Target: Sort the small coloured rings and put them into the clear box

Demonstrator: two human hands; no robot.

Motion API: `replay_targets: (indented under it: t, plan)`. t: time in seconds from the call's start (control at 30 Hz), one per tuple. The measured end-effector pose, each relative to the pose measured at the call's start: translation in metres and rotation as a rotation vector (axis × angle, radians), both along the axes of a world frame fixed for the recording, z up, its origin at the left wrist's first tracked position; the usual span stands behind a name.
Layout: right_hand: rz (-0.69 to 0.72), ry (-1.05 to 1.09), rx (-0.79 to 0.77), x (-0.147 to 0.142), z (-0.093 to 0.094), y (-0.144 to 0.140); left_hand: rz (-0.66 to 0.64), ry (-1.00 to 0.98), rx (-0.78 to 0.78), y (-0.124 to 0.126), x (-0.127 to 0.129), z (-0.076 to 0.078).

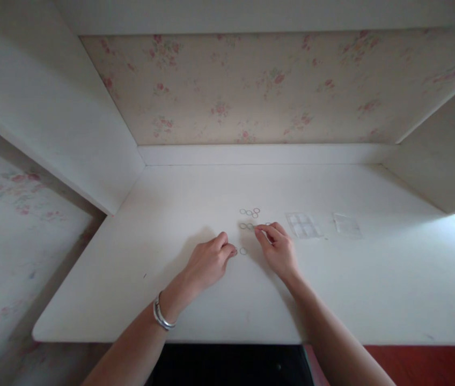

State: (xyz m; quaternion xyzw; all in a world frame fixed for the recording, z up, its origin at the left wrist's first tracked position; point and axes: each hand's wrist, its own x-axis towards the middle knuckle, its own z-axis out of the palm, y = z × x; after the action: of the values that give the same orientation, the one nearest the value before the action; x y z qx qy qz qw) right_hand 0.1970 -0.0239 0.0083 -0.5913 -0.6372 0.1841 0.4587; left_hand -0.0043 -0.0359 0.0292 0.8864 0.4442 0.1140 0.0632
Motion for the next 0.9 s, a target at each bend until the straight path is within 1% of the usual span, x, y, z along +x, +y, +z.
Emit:
replay_targets:
  t: [0.07, 0.17, 0.27, 0.37, 0.47, 0.57, 0.63, 0.77, 0.9]
  plan:
    - [-0.001, 0.001, -0.006, 0.000, 0.001, 0.000, -0.004, -0.013, -0.017, 0.000, 0.000, 0.001]
    - [-0.019, 0.002, -0.013, 0.002, 0.002, 0.001, 0.018, -0.133, -0.061, 0.002, -0.002, 0.003]
    - [-0.097, -0.007, -0.014, 0.008, 0.001, 0.006, 0.139, -0.313, -0.068, 0.010, -0.009, 0.004]
    - [-0.201, -0.029, -0.032, 0.018, -0.002, 0.012, 0.258, -0.467, -0.060, 0.022, -0.018, 0.002]
    - [-0.235, -0.102, -0.066, 0.025, -0.006, 0.016, 0.326, -0.536, -0.145, 0.031, -0.024, -0.005]
    - [-0.190, -0.219, -0.099, 0.027, -0.009, 0.016, 0.396, -0.540, -0.313, 0.036, -0.025, -0.014]
    - [-0.154, -0.309, -0.118, 0.026, -0.008, 0.017, 0.425, -0.571, -0.394, 0.039, -0.024, -0.017]
    - [-0.079, -0.510, -0.158, 0.025, 0.002, 0.030, 0.446, -0.670, -0.459, 0.042, -0.025, -0.015]
    - [0.017, -0.642, -0.235, 0.026, 0.014, 0.052, 0.464, -0.681, -0.478, 0.043, -0.027, -0.013]
